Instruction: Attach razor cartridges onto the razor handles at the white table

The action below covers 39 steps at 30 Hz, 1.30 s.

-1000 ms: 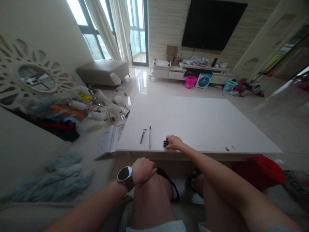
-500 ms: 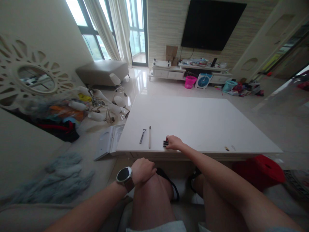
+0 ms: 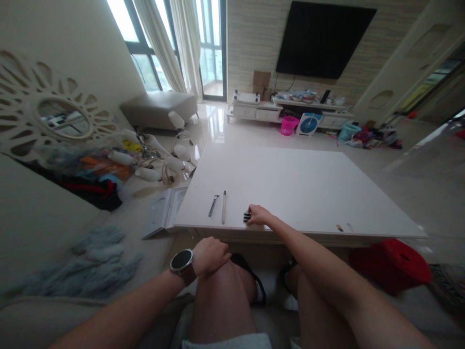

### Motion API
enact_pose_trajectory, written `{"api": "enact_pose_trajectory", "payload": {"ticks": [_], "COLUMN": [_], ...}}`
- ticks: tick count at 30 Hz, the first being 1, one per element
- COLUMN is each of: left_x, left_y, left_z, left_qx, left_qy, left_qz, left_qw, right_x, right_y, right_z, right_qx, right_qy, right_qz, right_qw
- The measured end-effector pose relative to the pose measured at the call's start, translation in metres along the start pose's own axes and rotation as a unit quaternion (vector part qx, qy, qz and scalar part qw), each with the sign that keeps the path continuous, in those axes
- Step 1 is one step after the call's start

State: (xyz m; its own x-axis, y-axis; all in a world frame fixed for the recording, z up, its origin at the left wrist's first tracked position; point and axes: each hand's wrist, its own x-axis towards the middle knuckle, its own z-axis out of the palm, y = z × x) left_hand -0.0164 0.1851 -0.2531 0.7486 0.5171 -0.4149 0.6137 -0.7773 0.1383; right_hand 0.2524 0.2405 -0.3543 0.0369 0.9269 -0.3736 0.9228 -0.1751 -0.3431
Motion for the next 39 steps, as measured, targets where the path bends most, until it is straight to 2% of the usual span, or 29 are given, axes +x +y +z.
{"api": "enact_pose_trajectory", "payload": {"ticks": [6, 11, 16, 19, 22, 25, 29, 33, 36, 39], "left_x": [0.004, 0.01, 0.019, 0.037, 0.069, 0.108, 0.151, 0.171, 0.176, 0.174], "left_y": [-0.006, -0.016, -0.026, -0.021, -0.005, 0.016, 0.039, 0.05, 0.049, 0.032], "left_z": [0.001, -0.004, -0.005, 0.0, 0.008, 0.014, 0.02, 0.027, 0.028, 0.019], "left_qx": [-0.011, -0.042, -0.099, -0.176, -0.27, -0.259, -0.217, -0.195, -0.183, -0.173], "left_qy": [0.009, 0.025, 0.09, 0.132, 0.122, 0.125, 0.136, 0.137, 0.153, 0.178], "left_qz": [0.007, -0.012, -0.044, -0.07, -0.172, -0.226, -0.297, -0.313, -0.304, -0.314], "left_qw": [1.0, 0.999, 0.99, 0.973, 0.94, 0.931, 0.92, 0.919, 0.922, 0.916], "right_x": [0.004, 0.004, -0.002, -0.006, -0.009, -0.013, -0.026, -0.045, -0.059, -0.069], "right_y": [0.0, 0.002, -0.002, -0.006, -0.006, -0.001, 0.013, 0.036, 0.058, 0.085], "right_z": [-0.006, -0.009, -0.009, -0.009, -0.013, -0.021, -0.03, -0.034, -0.039, -0.047], "right_qx": [-0.003, -0.013, -0.023, -0.02, -0.012, -0.003, 0.003, 0.005, 0.007, 0.014], "right_qy": [-0.016, -0.009, 0.012, 0.029, 0.047, 0.082, 0.135, 0.157, 0.165, 0.179], "right_qz": [-0.021, -0.031, -0.029, -0.032, -0.037, -0.038, -0.034, -0.045, -0.055, -0.05], "right_qw": [1.0, 0.999, 0.999, 0.999, 0.998, 0.996, 0.99, 0.987, 0.985, 0.982]}}
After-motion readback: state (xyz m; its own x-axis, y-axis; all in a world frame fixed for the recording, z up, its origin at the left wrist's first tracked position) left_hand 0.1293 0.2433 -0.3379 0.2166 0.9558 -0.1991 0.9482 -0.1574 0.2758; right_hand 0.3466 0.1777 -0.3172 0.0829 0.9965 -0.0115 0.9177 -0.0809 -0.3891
